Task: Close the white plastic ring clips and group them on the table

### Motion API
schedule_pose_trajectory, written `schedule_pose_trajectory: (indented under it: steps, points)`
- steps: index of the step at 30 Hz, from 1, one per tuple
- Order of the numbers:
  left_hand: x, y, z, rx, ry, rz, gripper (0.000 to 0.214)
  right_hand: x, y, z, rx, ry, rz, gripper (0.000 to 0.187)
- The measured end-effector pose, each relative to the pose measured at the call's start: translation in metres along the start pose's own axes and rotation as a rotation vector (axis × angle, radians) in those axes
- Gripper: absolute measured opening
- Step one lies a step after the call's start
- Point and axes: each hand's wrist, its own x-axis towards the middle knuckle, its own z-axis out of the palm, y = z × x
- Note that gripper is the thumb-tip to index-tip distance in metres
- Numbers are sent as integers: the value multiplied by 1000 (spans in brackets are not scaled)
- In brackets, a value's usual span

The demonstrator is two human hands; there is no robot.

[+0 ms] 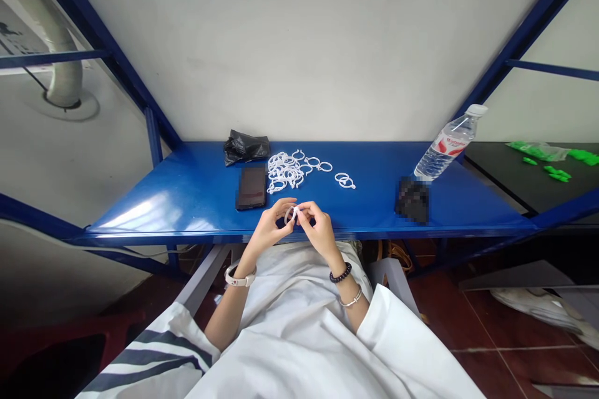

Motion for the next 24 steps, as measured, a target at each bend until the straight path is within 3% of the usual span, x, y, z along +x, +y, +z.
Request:
schedule_pose_trajectory:
  steps: [13,24]
  points:
    - [0,-12,-1,-237,12,-15,55,-2,1,4,-112,47,0,18]
    - [2,-8,1,-305,82,-47,74,-1,1,5,-84,53,25,19]
